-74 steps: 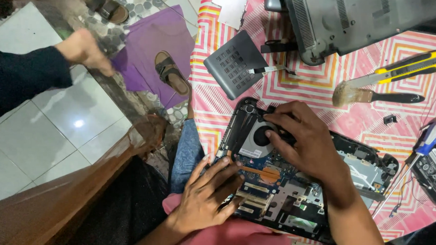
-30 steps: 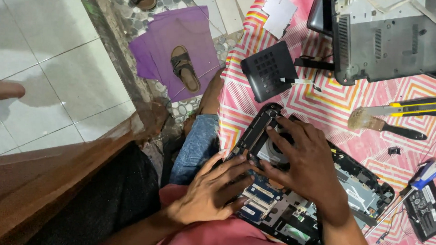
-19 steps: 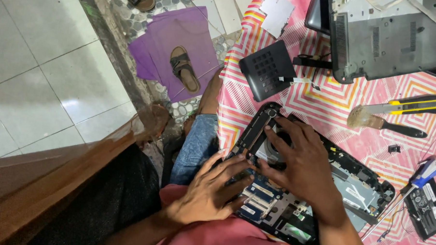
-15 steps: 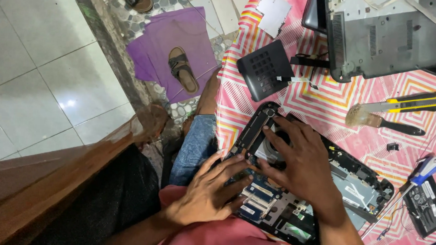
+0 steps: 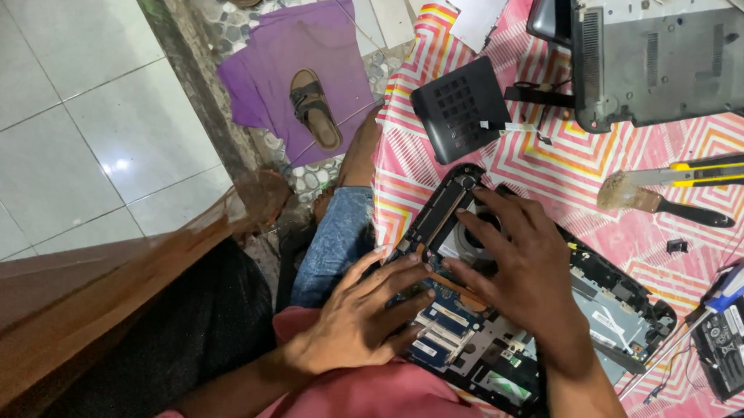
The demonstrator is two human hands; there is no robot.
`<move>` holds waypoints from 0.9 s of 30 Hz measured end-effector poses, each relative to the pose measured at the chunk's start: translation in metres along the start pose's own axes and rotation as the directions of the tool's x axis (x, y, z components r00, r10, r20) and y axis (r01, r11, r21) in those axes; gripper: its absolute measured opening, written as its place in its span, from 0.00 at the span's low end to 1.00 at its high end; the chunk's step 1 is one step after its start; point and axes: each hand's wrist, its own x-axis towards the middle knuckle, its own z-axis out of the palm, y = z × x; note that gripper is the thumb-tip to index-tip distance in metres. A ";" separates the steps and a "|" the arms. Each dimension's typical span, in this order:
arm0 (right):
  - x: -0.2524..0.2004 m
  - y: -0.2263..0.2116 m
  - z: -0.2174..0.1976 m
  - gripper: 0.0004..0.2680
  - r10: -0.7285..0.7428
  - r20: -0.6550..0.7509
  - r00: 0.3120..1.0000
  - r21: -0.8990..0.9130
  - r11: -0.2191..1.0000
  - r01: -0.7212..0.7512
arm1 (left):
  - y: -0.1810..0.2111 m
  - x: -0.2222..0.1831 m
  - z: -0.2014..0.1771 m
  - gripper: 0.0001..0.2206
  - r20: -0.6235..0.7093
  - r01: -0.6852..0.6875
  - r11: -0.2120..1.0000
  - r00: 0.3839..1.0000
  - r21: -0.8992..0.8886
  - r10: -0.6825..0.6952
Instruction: The person is repairing a laptop by applying thermal paste to the CPU and reattaching the cooling fan. They carefully spread the paste and secure the fan in place.
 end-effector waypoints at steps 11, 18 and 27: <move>-0.027 0.016 -0.038 0.09 0.140 -0.122 0.983 0.226 0.968 -0.110 | 0.001 0.002 0.002 0.13 -0.078 -0.011 1.000 0.997 -0.004 0.010; -0.034 0.014 -0.016 0.13 0.105 -0.101 0.989 0.126 0.988 -0.092 | 0.005 0.011 -0.003 0.12 -0.065 -0.007 0.997 0.998 0.070 0.011; -0.042 0.015 -0.003 0.12 0.120 -0.112 0.987 0.134 0.986 -0.104 | 0.007 0.016 -0.003 0.11 -0.081 -0.011 0.997 0.997 0.071 0.017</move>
